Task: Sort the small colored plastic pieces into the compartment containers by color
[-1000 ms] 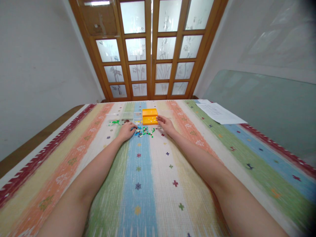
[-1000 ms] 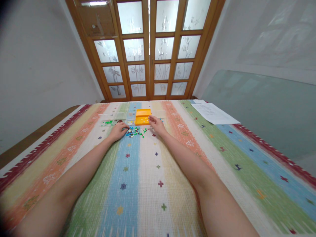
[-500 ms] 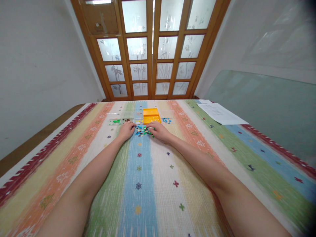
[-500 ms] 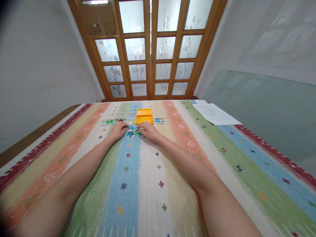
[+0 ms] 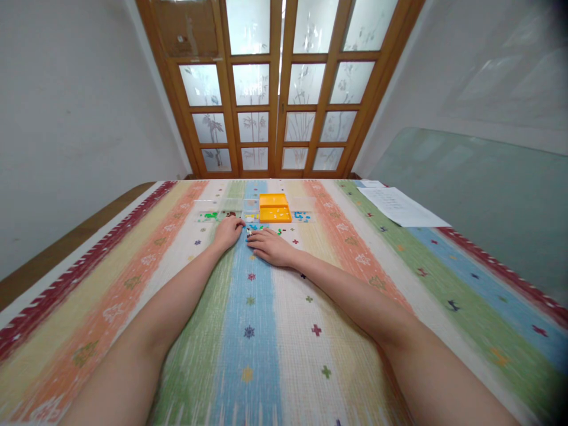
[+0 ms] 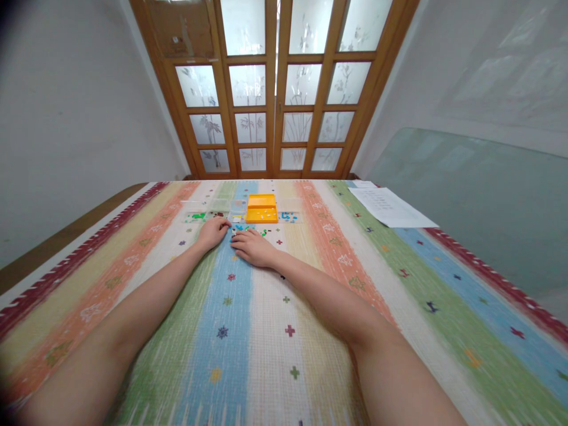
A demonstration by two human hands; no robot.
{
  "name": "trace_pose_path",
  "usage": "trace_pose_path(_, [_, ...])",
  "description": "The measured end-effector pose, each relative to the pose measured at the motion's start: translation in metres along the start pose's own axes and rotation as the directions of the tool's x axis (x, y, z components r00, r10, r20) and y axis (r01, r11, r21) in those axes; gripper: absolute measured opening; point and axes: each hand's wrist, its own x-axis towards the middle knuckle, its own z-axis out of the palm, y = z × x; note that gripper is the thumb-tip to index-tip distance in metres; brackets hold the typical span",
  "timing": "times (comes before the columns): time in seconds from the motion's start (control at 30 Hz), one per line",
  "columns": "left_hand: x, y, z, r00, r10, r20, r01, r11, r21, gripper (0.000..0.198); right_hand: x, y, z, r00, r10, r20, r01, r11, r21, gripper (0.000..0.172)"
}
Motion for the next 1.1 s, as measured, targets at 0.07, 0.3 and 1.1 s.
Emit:
trace_pose_path(0.07, [0.0,0.0,-0.001,1.0,0.001,-0.006,-0.001,1.0,0.003,0.026,0.0,-0.001,-0.003,1.0,-0.015,-0.015,0.015,1.0,0.005,0.031])
trace_pose_path(0.3, [0.0,0.004,-0.003,1.0,-0.002,-0.004,0.002,1.0,-0.01,0.024,-0.002,-0.004,-0.006,0.998,0.004,-0.07,-0.004,1.0,0.013,0.025])
trace_pose_path(1.1, [-0.003,0.011,-0.038,0.925,0.309,0.221,-0.263,0.941,-0.213,0.017,-0.007,0.003,-0.01,0.997,-0.056,-0.049,0.054,0.998,-0.041,0.028])
